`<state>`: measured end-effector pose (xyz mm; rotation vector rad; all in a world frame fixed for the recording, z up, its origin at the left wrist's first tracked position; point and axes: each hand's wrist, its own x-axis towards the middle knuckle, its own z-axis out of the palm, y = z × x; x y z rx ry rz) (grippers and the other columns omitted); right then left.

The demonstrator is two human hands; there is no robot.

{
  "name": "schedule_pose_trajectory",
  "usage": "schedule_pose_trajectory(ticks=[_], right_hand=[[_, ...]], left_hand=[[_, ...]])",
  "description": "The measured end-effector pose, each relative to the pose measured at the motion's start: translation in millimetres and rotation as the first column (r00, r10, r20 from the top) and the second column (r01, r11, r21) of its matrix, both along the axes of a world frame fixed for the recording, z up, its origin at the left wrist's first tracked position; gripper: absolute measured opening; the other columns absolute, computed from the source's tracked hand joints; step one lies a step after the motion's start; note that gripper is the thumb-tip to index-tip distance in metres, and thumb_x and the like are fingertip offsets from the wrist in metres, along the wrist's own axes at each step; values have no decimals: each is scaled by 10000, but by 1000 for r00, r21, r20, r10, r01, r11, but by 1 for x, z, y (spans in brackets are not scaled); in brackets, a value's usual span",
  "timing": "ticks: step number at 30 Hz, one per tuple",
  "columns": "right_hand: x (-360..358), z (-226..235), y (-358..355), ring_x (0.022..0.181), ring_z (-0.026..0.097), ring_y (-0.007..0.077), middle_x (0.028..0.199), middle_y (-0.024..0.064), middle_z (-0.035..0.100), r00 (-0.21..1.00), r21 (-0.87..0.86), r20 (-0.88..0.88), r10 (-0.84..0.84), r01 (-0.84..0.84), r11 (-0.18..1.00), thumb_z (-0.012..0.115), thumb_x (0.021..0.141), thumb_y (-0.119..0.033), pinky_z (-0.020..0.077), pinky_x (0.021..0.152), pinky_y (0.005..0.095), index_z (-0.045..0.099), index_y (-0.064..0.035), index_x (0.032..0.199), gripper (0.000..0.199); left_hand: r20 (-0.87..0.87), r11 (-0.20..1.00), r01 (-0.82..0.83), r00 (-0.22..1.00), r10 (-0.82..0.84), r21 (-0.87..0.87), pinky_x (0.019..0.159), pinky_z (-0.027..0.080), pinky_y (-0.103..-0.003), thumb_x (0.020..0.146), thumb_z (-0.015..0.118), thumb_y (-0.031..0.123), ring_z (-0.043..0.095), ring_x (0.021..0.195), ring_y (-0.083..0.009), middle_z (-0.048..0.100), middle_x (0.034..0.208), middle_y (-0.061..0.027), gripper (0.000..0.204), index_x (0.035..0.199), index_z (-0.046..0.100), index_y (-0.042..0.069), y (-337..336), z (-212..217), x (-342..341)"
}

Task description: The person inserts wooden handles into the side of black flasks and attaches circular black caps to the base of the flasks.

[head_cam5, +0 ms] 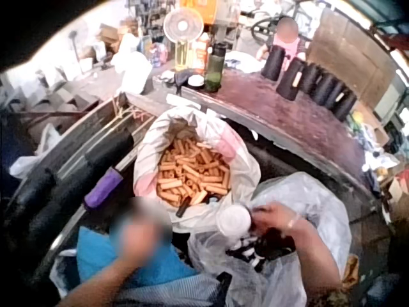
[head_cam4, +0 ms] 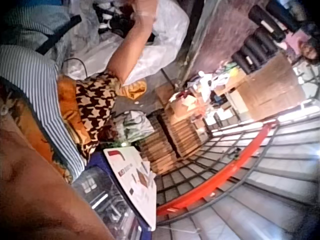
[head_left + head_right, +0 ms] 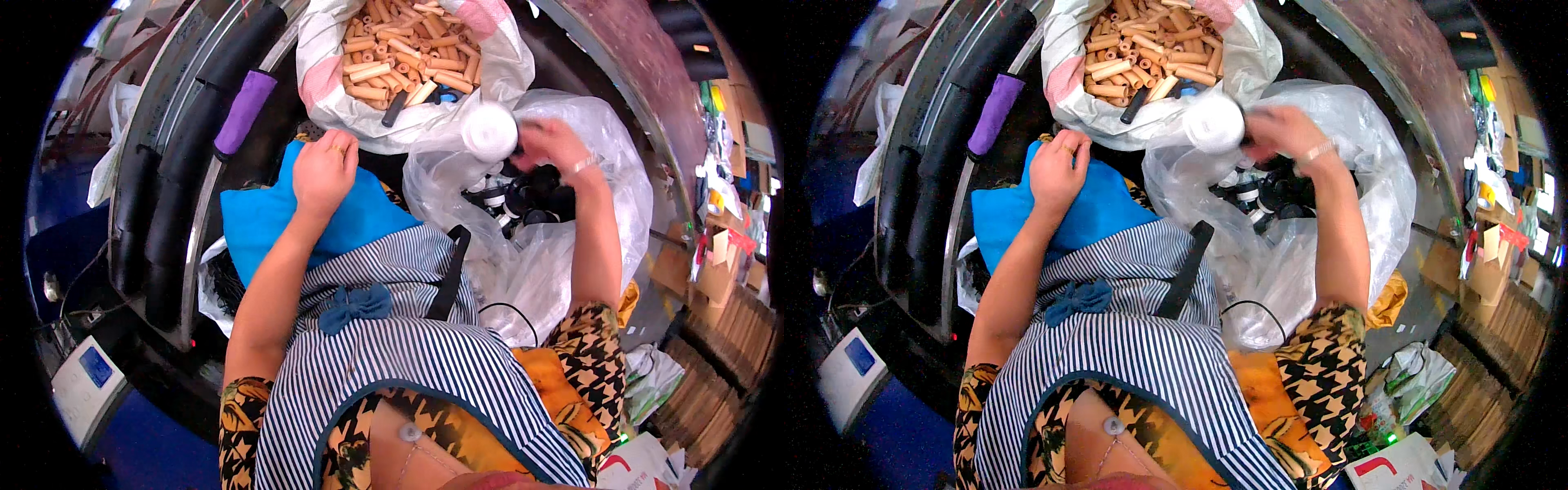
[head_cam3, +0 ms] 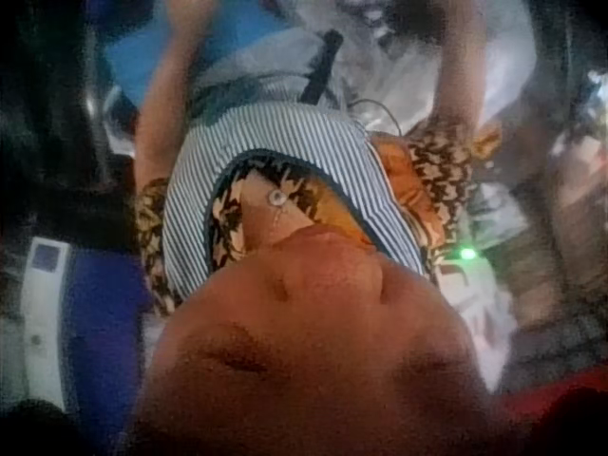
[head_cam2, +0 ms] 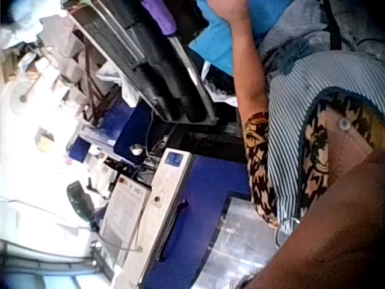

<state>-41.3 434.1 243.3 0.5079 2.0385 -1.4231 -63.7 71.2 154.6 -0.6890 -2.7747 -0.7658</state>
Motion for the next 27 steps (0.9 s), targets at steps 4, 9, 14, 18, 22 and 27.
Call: schedule_pose_trajectory(ticks=[4,9,14,18,22,27], right_hand=[[-64,-4,-35,801,693,194,934,137,683,907,-235,-343,-246,171,957,620,937,-305,576,755,303,632,40,1042,360],[-19,-56,-14,645,680,201,822,138,694,998,-47,61,16,-13,999,567,960,-321,574,622,313,645,13,1008,346],[97,-263,72,724,651,270,1030,147,672,716,181,319,-621,597,782,656,897,-351,548,597,383,588,-23,1156,424],[85,-283,60,1168,484,332,1392,48,468,364,-59,438,-822,924,378,766,809,-400,453,885,553,475,-231,1364,649],[67,-310,61,1177,484,338,1396,53,461,237,-193,481,-844,968,163,770,799,-410,444,909,556,472,-232,1366,665],[62,-334,65,1188,484,345,1402,58,453,217,-179,386,-897,971,158,776,787,-424,434,940,559,468,-233,1368,685]], left_hand=[[-4,1000,7,1000,-7,22,664,482,-362,845,658,130,614,719,-266,657,857,-31,44,866,640,96,-1,0,1],[-22,999,-35,999,36,26,663,480,-355,828,670,101,617,721,-261,657,857,-35,45,851,634,87,-5,1,1],[-21,999,-3,1000,3,32,644,475,-351,812,684,94,611,704,-262,653,844,-30,62,839,628,88,1,4,-3],[-27,999,-38,999,38,-5,635,471,-347,812,678,109,597,674,-261,643,816,-28,51,821,628,101,-3,2,0],[1,999,-44,999,44,-13,632,471,-342,814,673,98,593,674,-251,639,818,-20,50,817,623,102,-2,6,-3],[21,1000,-18,1000,18,9,639,468,-331,825,672,94,599,702,-242,650,854,-12,55,844,621,102,2,7,-4]])
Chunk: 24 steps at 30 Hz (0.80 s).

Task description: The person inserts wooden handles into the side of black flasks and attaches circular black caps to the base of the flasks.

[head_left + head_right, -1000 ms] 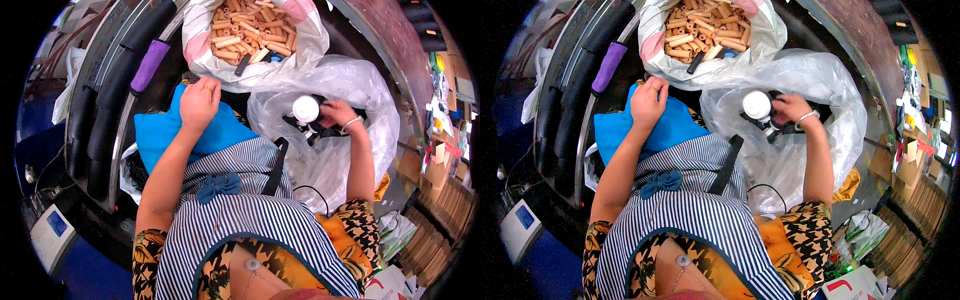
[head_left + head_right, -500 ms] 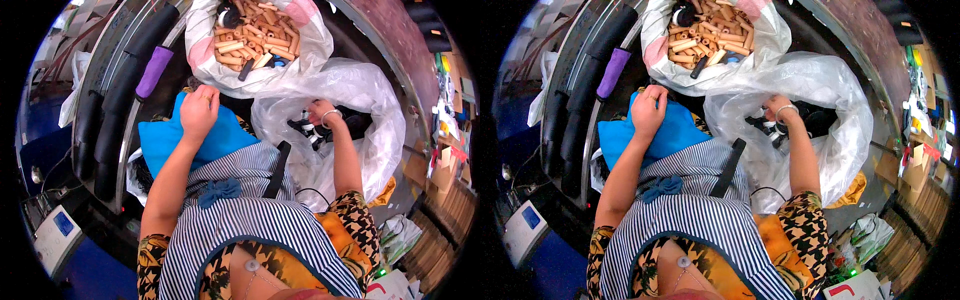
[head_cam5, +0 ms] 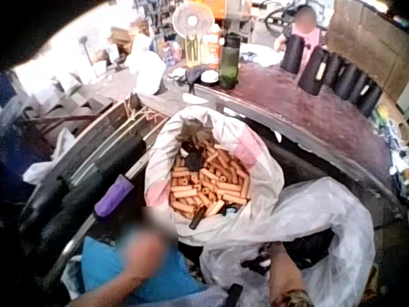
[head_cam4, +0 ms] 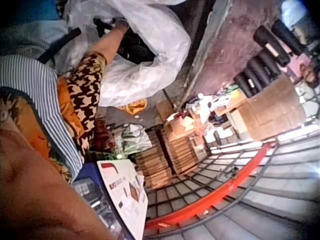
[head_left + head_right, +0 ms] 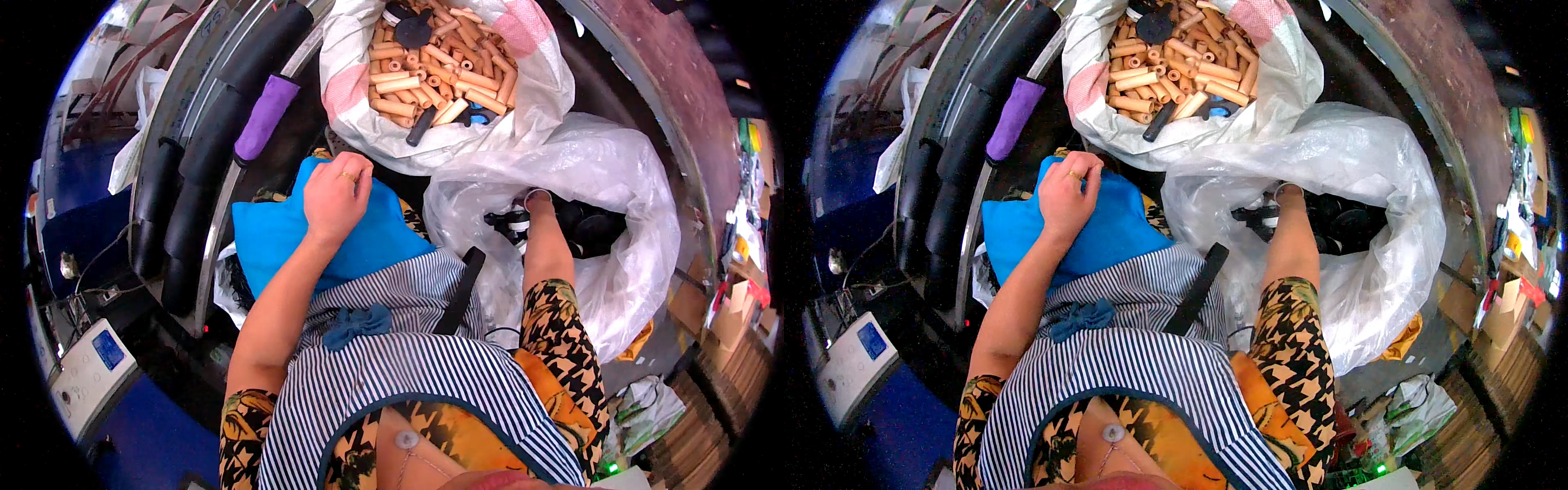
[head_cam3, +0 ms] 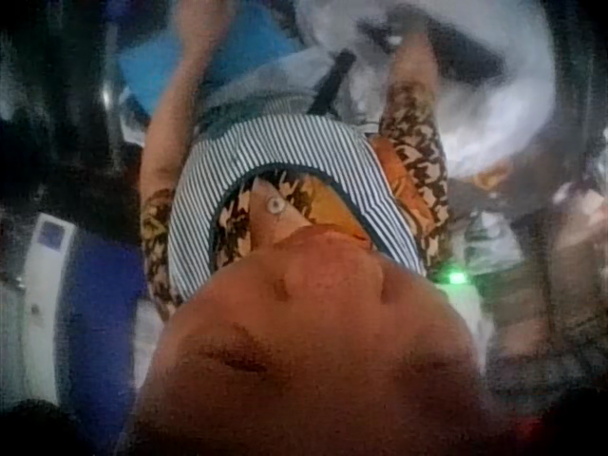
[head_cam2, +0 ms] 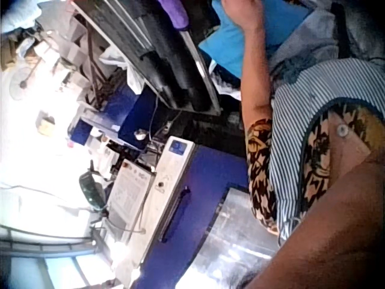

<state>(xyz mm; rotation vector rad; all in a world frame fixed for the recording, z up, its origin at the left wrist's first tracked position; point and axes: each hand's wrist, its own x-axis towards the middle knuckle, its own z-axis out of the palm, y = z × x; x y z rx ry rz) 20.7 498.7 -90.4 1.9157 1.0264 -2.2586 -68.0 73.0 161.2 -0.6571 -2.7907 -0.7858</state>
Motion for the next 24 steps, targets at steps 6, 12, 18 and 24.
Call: schedule_pose_trajectory(ticks=[6,12,18,24], right_hand=[[49,21,11,1201,484,353,1410,65,443,998,1,7,63,-63,998,782,772,-439,421,976,563,464,-234,1370,709],[104,159,-15,1231,508,319,1304,55,571,932,-325,-229,281,-346,880,743,820,-292,436,958,600,527,-169,1332,568],[-53,263,-98,1149,547,308,1194,75,580,733,-291,-624,270,-539,790,677,900,-381,500,918,595,514,-144,1297,490],[-150,288,-110,1145,585,269,1174,107,625,474,290,-579,664,-641,711,593,949,-386,537,906,412,549,-40,1246,459]], left_hand=[[-14,999,38,999,-38,-1,636,467,-331,823,671,84,602,702,-243,655,856,-18,54,854,629,98,6,-2,-3],[-43,999,38,998,-38,16,636,469,-328,804,681,69,608,698,-244,658,857,-24,65,842,632,88,4,-1,1],[-52,1000,22,998,-21,19,632,467,-328,796,689,61,613,701,-243,666,864,-33,77,841,630,81,-3,-4,7],[-51,1000,17,999,-17,3,623,468,-333,810,687,66,614,703,-244,669,872,-32,68,841,629,82,-4,-4,9]])
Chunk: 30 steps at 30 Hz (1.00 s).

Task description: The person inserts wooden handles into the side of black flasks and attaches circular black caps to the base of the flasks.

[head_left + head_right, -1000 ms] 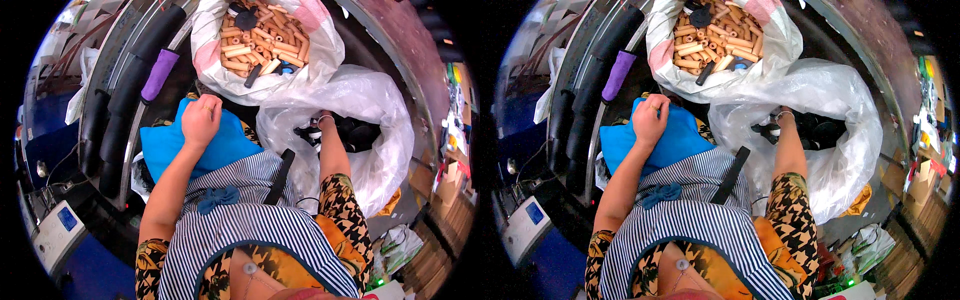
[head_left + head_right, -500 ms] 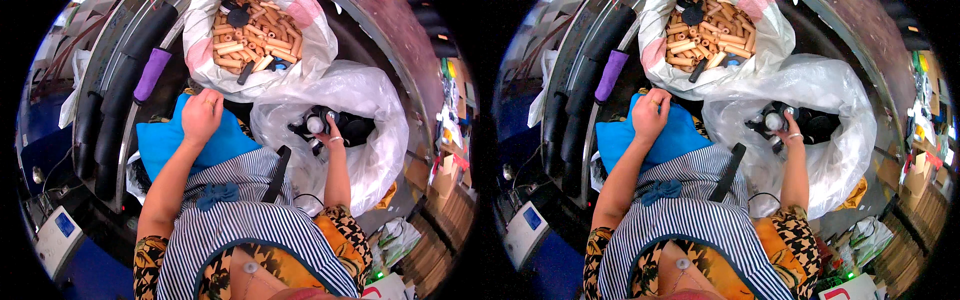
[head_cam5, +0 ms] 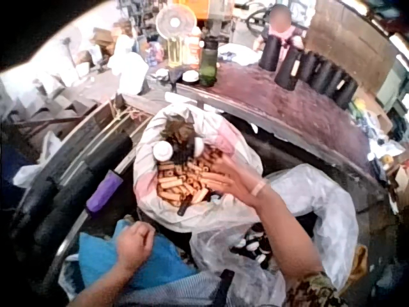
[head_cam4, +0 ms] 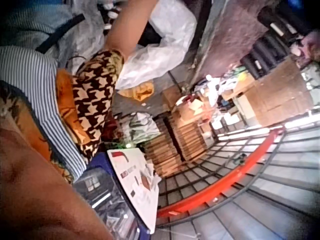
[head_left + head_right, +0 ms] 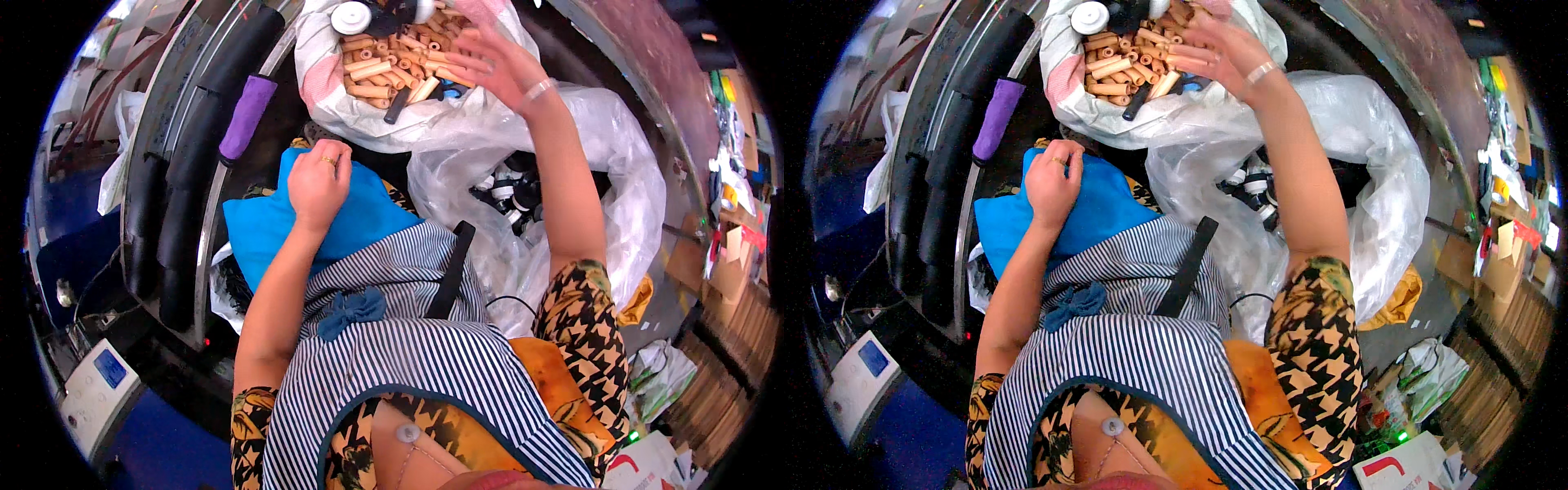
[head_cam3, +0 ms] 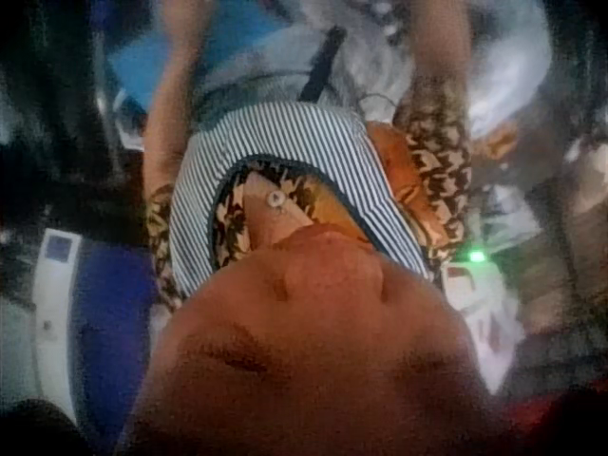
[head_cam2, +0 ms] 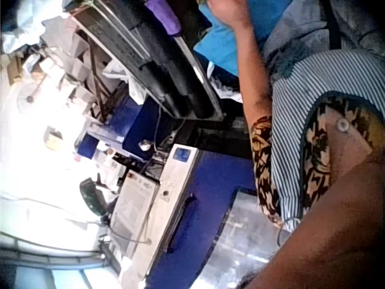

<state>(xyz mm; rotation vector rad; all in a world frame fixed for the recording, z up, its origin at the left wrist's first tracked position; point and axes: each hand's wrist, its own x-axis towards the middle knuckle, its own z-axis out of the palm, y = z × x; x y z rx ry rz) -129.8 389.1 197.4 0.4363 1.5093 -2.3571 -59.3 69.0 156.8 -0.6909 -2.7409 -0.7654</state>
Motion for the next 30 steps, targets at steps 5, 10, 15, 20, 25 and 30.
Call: schedule_pose_trajectory(ticks=[5,10,15,20,25,30], right_hand=[[110,-39,28,805,646,133,896,29,679,744,183,408,529,-635,751,602,930,-355,564,689,301,696,-67,965,305],[218,-252,81,1334,353,440,1437,265,395,674,654,732,102,-736,175,807,672,-512,368,1085,465,348,-97,1475,1014],[195,-295,77,1455,118,433,1554,240,232,602,582,795,79,-793,181,845,543,-606,260,1170,463,227,-101,1527,1267],[193,-292,77,1423,239,425,1539,278,232,663,656,740,116,-749,93,795,527,-670,269,1161,415,359,-47,1464,1207],[206,-266,50,1411,287,407,1522,299,249,777,778,628,49,-629,-1,785,617,-621,273,1147,482,395,-80,1450,1067],[215,-263,46,1374,336,427,1499,264,318,835,831,549,-28,-542,127,806,608,-542,295,1127,495,435,-65,1415,1009]], left_hand=[[-24,1000,-19,1000,20,21,609,465,-335,809,689,61,610,692,-243,665,857,-25,73,837,626,85,-3,2,-2],[-1,999,34,999,-34,-12,611,464,-334,810,689,62,609,691,-239,663,859,-24,80,843,621,87,3,1,-6],[39,999,-16,999,17,-37,621,465,-344,819,680,116,590,661,-256,645,825,-15,47,832,635,111,3,1,-6],[54,997,-14,998,18,-69,626,472,-333,819,683,86,611,698,-239,666,867,-21,67,856,628,93,5,2,-6],[37,999,10,999,-8,-43,634,476,-349,822,677,129,594,683,-262,648,847,-15,54,842,630,110,9,0,-7],[53,997,17,998,-13,-70,636,477,-347,822,678,122,603,693,-258,656,860,-18,55,846,632,103,11,2,-5]])
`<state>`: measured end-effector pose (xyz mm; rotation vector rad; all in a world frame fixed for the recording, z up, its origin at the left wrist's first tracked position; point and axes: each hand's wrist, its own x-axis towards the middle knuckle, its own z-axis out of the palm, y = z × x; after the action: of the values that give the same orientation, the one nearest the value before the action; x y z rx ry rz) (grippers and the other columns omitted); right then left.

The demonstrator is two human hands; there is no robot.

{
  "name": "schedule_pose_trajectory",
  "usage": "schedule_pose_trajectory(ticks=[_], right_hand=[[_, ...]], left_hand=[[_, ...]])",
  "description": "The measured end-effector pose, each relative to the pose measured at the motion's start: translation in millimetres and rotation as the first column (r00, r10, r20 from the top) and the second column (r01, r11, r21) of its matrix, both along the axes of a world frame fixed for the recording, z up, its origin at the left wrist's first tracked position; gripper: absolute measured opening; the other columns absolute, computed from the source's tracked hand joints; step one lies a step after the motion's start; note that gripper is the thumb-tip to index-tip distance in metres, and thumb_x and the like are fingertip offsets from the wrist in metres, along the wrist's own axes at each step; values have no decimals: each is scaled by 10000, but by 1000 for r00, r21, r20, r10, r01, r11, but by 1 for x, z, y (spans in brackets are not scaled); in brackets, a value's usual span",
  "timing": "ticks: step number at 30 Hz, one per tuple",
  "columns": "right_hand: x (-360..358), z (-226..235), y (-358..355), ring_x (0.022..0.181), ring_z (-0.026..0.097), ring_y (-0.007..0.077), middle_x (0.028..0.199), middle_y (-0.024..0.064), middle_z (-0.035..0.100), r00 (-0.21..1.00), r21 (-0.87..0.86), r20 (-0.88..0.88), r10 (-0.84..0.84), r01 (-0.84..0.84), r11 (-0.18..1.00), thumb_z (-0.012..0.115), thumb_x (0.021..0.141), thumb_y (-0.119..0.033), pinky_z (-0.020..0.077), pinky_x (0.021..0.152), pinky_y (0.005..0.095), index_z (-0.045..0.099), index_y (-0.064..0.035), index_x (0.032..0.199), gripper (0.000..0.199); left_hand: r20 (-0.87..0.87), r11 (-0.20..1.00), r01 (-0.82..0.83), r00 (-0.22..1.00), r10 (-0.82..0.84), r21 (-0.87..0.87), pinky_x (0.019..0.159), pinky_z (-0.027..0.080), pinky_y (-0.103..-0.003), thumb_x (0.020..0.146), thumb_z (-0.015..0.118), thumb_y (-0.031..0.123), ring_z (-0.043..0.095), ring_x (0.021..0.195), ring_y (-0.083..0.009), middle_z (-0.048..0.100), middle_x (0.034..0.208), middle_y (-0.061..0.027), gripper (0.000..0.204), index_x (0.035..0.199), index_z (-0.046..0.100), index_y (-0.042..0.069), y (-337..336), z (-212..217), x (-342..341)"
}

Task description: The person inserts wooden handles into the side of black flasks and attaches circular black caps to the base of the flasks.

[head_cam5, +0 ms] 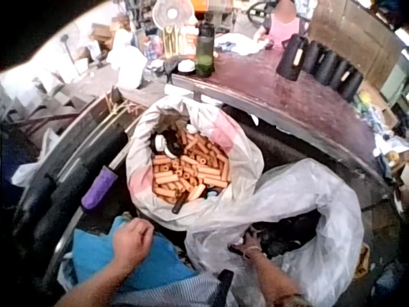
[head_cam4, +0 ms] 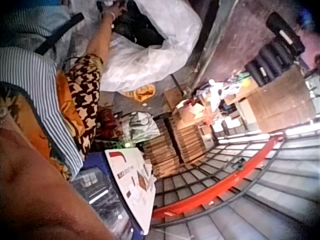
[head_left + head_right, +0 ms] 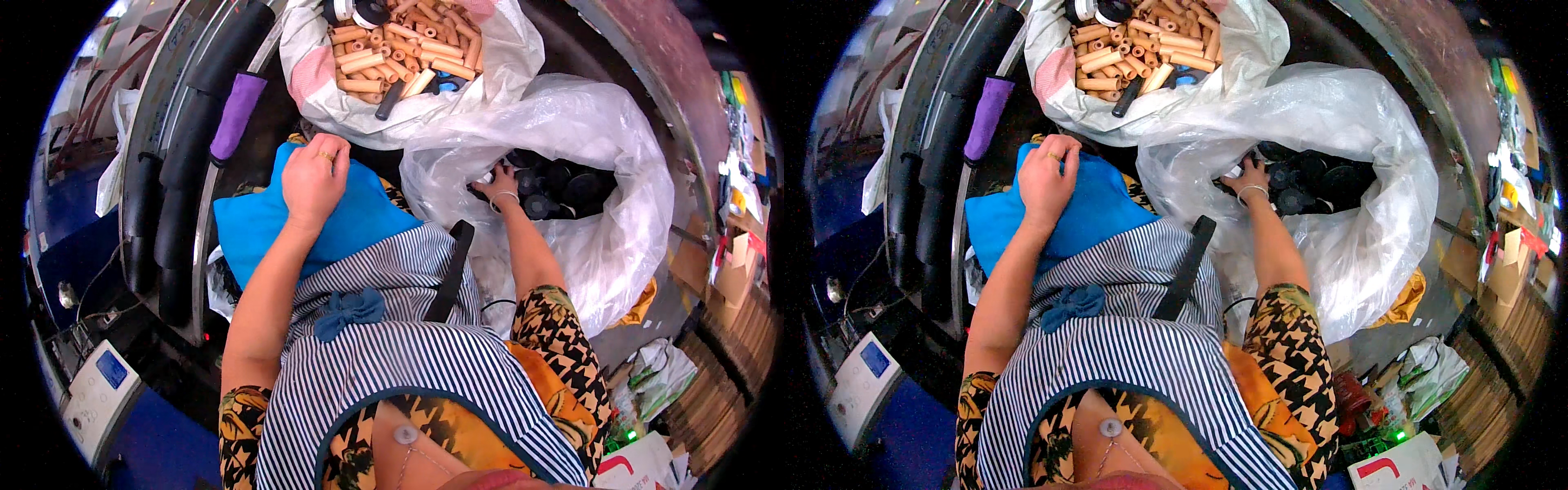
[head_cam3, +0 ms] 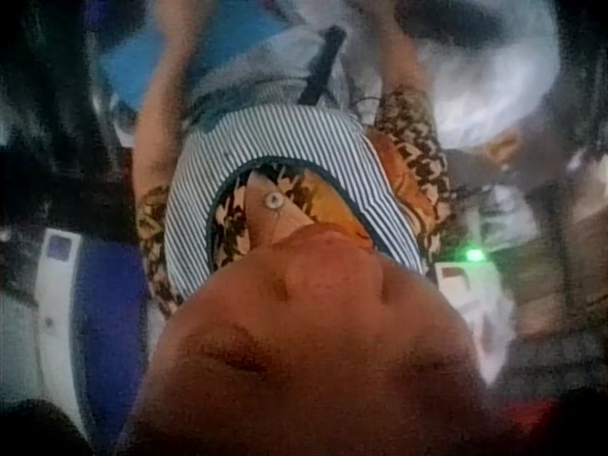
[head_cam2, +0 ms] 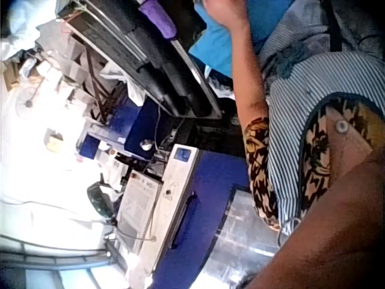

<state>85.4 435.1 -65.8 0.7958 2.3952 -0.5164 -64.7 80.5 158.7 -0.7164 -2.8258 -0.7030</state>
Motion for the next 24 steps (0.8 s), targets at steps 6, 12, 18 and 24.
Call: schedule_pose_trajectory(ticks=[6,12,18,24], right_hand=[[17,124,38,1231,510,362,1400,216,458,984,-272,163,-75,118,955,833,602,-468,445,1005,429,402,-48,1433,1025],[-71,252,18,1145,579,245,1302,83,548,957,-962,85,-279,152,226,760,794,-334,525,896,438,393,-66,1421,774],[-145,282,-11,1039,611,202,1211,61,587,884,-961,-81,-461,53,271,635,921,-351,542,888,433,460,-77,1364,550],[-27,101,62,1249,509,398,1351,262,519,938,-109,185,292,-276,955,744,723,-540,416,1032,473,482,-130,1395,830]], left_hand=[[-27,998,11,1000,-9,59,635,475,-342,821,681,98,611,703,-251,666,877,-23,58,856,635,90,-7,-1,3],[11,999,-1,1000,0,46,647,475,-350,823,678,95,615,725,-256,665,882,-30,54,858,637,89,-6,1,1],[-17,998,-14,1000,15,54,656,476,-347,826,668,119,603,704,-258,652,860,-11,40,849,636,112,-12,-3,4],[-3,999,-6,1000,6,44,641,479,-343,811,685,81,619,722,-246,668,885,-26,74,865,636,96,-10,1,-1]])
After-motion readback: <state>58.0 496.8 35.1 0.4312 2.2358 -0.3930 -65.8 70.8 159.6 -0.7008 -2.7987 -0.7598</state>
